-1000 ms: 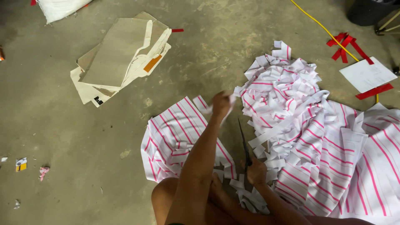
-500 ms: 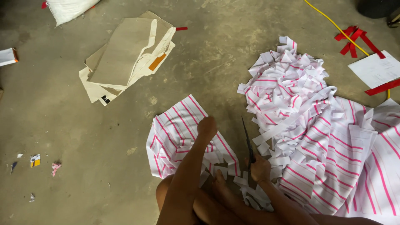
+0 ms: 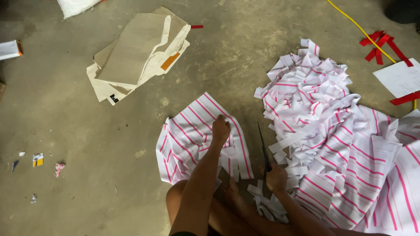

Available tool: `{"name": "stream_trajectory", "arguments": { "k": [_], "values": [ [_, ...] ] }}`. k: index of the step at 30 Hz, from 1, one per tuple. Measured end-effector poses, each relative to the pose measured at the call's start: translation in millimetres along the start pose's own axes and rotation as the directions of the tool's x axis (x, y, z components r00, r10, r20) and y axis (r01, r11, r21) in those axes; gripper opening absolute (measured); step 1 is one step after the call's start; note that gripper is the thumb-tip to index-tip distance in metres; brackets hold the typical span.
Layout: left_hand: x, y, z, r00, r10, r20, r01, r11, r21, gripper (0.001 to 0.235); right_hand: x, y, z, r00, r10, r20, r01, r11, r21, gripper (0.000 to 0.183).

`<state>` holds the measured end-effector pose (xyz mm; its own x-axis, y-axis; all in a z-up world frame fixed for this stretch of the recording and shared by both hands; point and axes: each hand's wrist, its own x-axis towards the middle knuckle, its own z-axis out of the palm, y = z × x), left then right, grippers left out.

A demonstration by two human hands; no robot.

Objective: Cutting a large piece of striped fabric into thin strips using scissors

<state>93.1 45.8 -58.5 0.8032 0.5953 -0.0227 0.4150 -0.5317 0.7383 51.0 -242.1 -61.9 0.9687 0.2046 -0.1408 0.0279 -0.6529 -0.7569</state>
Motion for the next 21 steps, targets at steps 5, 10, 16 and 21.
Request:
{"name": "stream_trajectory", "arguments": {
  "k": [5,10,16,21],
  "values": [
    [-37,14,-9,0.955,0.165,0.247,-0.222,0.949,0.225,0.022,4,9,2,1.0,0.004,0.025,-0.004,1.0,0.006,0.033],
    [-108,13,6,0.6,0.219,0.769,-0.667,0.668,0.33,0.061,-1,10,4,1.0,0.003,-0.002,-0.003,1.0,-0.026,0.032],
    [-89,17,50,0.589,0.371,0.718,-0.548,0.836,0.017,0.022,2,17,8,0.998,-0.048,-0.051,0.043,0.996,-0.08,0.033],
    [-90,39,33,0.845,0.498,0.198,-0.521,0.849,0.09,0.026,16,63,31,0.996,-0.071,-0.059,0.064,0.992,-0.112,0.031]
  ]
}}
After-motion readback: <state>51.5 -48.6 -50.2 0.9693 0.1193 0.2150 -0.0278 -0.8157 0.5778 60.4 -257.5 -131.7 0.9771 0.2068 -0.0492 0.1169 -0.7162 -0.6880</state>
